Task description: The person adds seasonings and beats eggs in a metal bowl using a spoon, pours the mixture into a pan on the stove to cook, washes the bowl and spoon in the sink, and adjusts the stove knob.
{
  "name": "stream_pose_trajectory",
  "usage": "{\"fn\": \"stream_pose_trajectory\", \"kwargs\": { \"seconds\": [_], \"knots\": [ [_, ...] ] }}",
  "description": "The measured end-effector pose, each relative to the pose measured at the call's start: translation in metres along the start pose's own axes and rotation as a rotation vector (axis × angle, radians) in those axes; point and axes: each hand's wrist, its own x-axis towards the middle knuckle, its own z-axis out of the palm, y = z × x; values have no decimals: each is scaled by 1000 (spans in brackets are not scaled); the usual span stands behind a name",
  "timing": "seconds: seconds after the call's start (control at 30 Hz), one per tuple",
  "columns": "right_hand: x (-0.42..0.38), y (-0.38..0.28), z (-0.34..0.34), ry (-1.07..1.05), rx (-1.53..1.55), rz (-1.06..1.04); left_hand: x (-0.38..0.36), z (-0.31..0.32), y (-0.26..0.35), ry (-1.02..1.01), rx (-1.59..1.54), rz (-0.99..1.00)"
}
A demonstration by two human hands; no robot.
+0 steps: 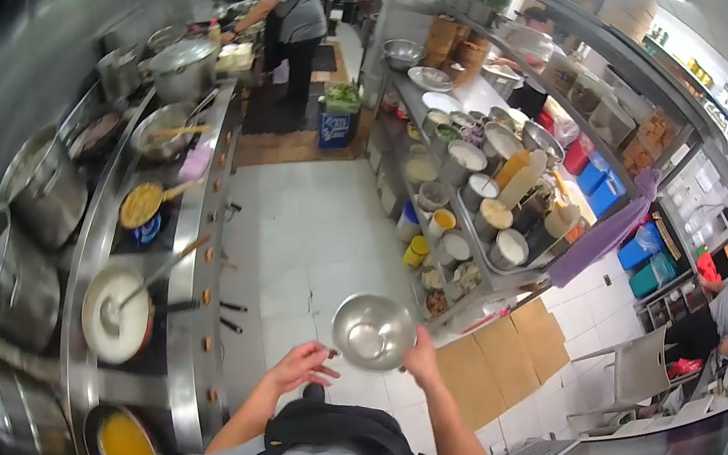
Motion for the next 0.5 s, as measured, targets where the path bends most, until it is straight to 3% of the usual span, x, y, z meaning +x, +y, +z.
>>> {"fn": "stream_pose_trajectory", "kwargs": {
  "seconds": [0.03,0.1,0.13,0.23,0.27,0.3,0.37,0.43,0.47,0.5],
  "knots": [
    [33,-44,-10,33,54,30,7,-8,19,-18,7,-14],
    [97,-137,-35,96,172,122,41,-56,-27,-234,441,-79],
    [135,-172,-52,99,152,126,51,-73,-51,-345,512,-167],
    [296,-214,-108,156,144,4,70,-156,-107,-241,387,-382],
    [387,-197,-143,376,-328,-538,77,-172,-109,-166,364,-455],
    [453,-228,-177,430,-594,-630,89,-184,-105,-89,362,-521],
    [548,-298,-233,498,-923,-694,120,-199,-93,70,360,-602],
    [644,-360,-291,571,-1473,-819,150,-205,-81,242,348,-628],
    [691,-389,-314,623,-1563,-825,173,-204,-67,336,332,-618],
    [744,-414,-335,704,-1373,-703,195,-203,-50,442,311,-600]
  ]
}}
